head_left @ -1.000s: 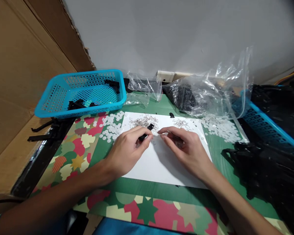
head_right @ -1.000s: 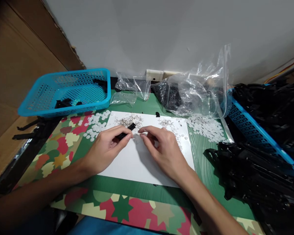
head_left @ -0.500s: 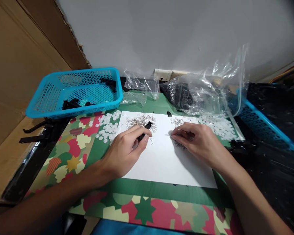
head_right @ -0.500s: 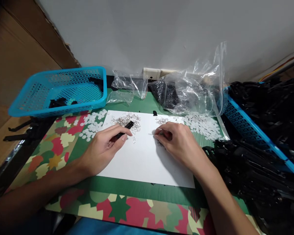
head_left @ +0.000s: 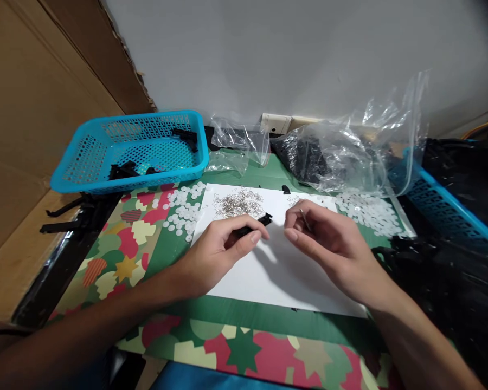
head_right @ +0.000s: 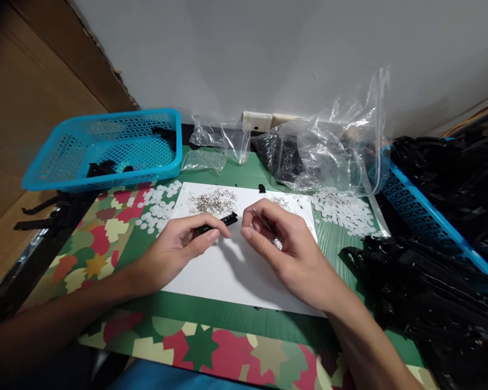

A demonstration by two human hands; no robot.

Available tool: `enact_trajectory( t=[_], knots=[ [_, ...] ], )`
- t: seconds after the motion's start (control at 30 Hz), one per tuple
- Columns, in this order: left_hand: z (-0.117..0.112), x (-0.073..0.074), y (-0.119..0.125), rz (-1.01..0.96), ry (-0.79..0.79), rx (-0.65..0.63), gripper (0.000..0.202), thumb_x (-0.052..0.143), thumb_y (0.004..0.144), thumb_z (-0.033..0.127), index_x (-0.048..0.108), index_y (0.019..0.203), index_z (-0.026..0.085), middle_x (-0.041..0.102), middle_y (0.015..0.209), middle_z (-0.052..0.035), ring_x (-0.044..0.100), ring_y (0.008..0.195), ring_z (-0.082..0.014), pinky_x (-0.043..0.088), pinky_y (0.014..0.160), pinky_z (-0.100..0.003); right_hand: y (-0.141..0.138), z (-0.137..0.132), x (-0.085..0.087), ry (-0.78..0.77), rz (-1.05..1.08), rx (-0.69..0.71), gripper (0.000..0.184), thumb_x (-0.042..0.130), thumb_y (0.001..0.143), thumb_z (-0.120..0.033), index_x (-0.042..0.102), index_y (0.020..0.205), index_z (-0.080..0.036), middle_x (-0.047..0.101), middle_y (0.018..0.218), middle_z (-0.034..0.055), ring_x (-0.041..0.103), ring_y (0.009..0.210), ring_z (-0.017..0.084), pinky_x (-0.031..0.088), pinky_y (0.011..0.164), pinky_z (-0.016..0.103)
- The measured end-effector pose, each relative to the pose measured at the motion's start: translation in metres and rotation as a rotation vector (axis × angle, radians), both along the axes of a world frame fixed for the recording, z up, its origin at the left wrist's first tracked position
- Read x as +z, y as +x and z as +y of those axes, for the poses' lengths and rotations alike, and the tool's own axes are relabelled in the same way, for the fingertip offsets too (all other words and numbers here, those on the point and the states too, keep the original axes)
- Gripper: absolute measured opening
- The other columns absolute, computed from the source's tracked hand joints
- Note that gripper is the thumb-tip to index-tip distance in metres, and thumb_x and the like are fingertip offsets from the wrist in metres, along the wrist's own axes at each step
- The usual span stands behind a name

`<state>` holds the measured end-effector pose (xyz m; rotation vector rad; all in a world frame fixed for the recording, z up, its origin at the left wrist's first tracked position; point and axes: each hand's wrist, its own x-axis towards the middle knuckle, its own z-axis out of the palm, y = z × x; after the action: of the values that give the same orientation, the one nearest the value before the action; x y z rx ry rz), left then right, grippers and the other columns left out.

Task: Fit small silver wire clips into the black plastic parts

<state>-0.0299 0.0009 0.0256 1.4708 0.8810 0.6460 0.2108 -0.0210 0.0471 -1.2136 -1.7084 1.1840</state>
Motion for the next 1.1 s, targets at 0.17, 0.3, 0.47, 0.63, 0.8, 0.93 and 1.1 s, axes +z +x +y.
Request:
enact_trajectory(
  t=[0.17, 0.3, 0.47, 0.63, 0.8, 0.93, 1.1],
  knots=[
    [-0.002, 0.0, 0.003, -0.243, -0.246, -0.108, 0.028, 0.065, 0.104, 0.045, 0.067, 0.099, 0.017, 0.044, 0.071, 0.0056, 0.035, 0.059, -0.0063, 0.027, 0.054, -0.023, -0.019, -0.004, -0.009, -0.005, 0.231, -0.007, 0.01, 0.074, 0.099, -0.03, 0.071, 0.093, -0.024, 0.057, 0.089, 0.0005, 0.049, 0.078, 0.015, 0.038, 0.071, 0.031],
    [-0.005, 0.001, 0.004, -0.214, -0.186, -0.107, 0.023, 0.067, 0.104, 0.04, 0.068, 0.1, 0.018, 0.044, 0.074, 0.005, 0.036, 0.063, -0.0061, 0.028, 0.055, -0.021, -0.022, -0.003, -0.01, -0.045, 0.282, -0.002, 0.009, 0.076, 0.097, -0.03, 0.073, 0.091, -0.024, 0.058, 0.087, 0.0001, 0.051, 0.076, 0.014, 0.038, 0.068, 0.031],
    [-0.005, -0.001, 0.003, -0.261, -0.232, -0.116, 0.022, 0.065, 0.105, 0.04, 0.067, 0.103, 0.019, 0.042, 0.073, 0.0056, 0.036, 0.06, -0.0052, 0.027, 0.052, -0.02, -0.021, -0.004, -0.008, -0.024, 0.203, -0.029, 0.009, 0.076, 0.098, -0.033, 0.075, 0.092, -0.025, 0.057, 0.086, -0.0001, 0.049, 0.073, 0.014, 0.035, 0.063, 0.032],
    [-0.003, -0.002, 0.005, -0.378, -0.504, -0.174, 0.026, 0.063, 0.105, 0.043, 0.054, 0.096, 0.02, 0.036, 0.071, 0.0085, 0.025, 0.049, -0.0029, 0.016, 0.045, -0.019, -0.02, -0.006, -0.01, -0.039, 0.19, -0.004, 0.009, 0.074, 0.099, -0.034, 0.073, 0.094, -0.027, 0.057, 0.088, 0.0, 0.049, 0.072, 0.014, 0.035, 0.062, 0.032],
    [-0.003, 0.0, 0.004, -0.371, -0.585, -0.2, 0.028, 0.062, 0.105, 0.044, 0.051, 0.094, 0.02, 0.036, 0.072, 0.0087, 0.024, 0.05, -0.0026, 0.014, 0.045, -0.019, -0.018, -0.005, -0.007, -0.005, 0.137, 0.028, 0.008, 0.073, 0.099, -0.033, 0.074, 0.095, -0.026, 0.06, 0.09, 0.001, 0.052, 0.074, 0.014, 0.037, 0.061, 0.03],
    [-0.004, -0.003, 0.005, -0.308, -0.506, -0.153, 0.031, 0.061, 0.105, 0.045, 0.053, 0.091, 0.019, 0.039, 0.071, 0.0079, 0.027, 0.05, -0.0027, 0.018, 0.046, -0.018, -0.019, -0.006, -0.005, 0.051, 0.034, 0.016, 0.008, 0.07, 0.101, -0.03, 0.073, 0.096, -0.025, 0.058, 0.087, 0.0003, 0.048, 0.067, 0.012, 0.035, 0.056, 0.028],
    [-0.007, -0.009, 0.005, -0.171, -0.354, -0.086, 0.035, 0.064, 0.102, 0.051, 0.056, 0.09, 0.018, 0.045, 0.073, 0.0055, 0.032, 0.052, -0.005, 0.022, 0.047, -0.019, -0.019, -0.008, -0.005, 0.037, -0.057, 0.013, 0.007, 0.066, 0.103, -0.027, 0.069, 0.099, -0.022, 0.065, 0.087, 0.0014, 0.058, 0.071, 0.013, 0.043, 0.06, 0.026]
  ],
)
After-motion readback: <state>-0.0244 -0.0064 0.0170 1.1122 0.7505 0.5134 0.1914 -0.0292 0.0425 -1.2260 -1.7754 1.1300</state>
